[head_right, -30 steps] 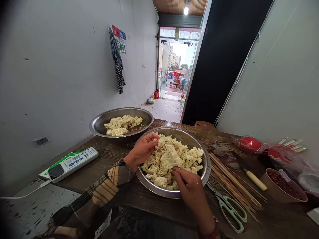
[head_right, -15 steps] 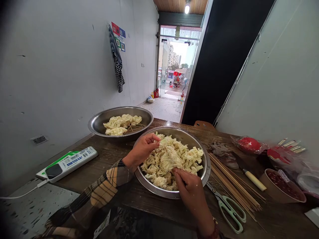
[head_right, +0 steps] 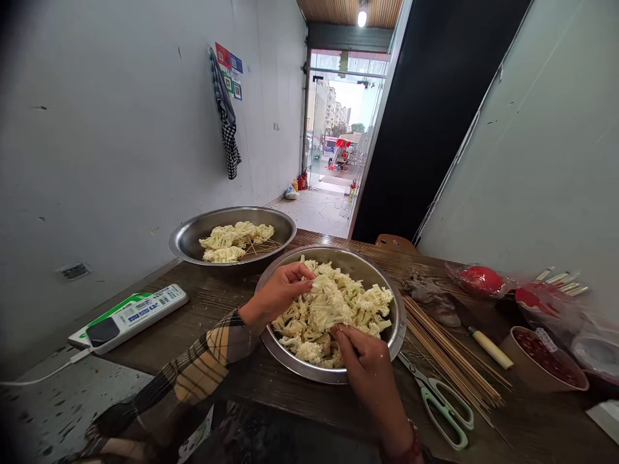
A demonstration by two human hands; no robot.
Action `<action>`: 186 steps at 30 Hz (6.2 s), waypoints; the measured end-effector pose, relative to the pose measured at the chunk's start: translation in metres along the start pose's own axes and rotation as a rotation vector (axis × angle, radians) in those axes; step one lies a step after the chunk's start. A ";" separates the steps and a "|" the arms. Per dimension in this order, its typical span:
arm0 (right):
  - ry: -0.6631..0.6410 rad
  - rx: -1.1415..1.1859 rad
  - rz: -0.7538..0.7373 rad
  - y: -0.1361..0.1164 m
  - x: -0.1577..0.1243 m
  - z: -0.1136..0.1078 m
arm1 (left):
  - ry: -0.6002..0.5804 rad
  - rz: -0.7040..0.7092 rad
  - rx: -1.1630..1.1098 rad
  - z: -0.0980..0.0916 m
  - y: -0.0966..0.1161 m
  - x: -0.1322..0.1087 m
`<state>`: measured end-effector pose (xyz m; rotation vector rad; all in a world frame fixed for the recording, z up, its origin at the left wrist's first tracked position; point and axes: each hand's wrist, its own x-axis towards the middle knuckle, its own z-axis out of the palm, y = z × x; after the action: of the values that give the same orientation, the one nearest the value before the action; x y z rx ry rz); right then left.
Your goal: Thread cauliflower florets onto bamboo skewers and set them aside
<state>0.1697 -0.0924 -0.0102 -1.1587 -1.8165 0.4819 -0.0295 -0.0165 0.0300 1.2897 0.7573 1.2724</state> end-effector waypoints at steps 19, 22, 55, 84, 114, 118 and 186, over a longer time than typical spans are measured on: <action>-0.015 0.099 0.128 -0.004 0.003 -0.002 | -0.012 -0.060 -0.176 0.002 -0.004 0.000; -0.034 0.085 0.139 -0.005 0.004 -0.005 | -0.006 -0.079 -0.144 0.002 -0.006 0.000; -0.061 0.249 0.204 0.000 0.005 -0.007 | -0.088 -0.241 -0.216 0.010 -0.009 0.005; 0.376 0.477 0.300 0.002 0.005 0.001 | -0.073 -0.133 0.035 -0.008 -0.004 0.012; 0.341 0.480 0.295 0.010 0.003 0.002 | -0.335 0.174 1.423 -0.010 -0.037 0.050; 0.325 0.449 0.276 0.008 0.005 0.001 | -0.215 0.013 0.999 -0.011 -0.027 0.046; 0.006 -0.049 0.069 0.001 0.008 0.007 | 0.118 0.073 -0.153 -0.006 -0.019 0.016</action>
<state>0.1633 -0.0842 -0.0111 -1.2580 -1.7962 0.4754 -0.0270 0.0036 0.0148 1.1352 0.6861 1.4470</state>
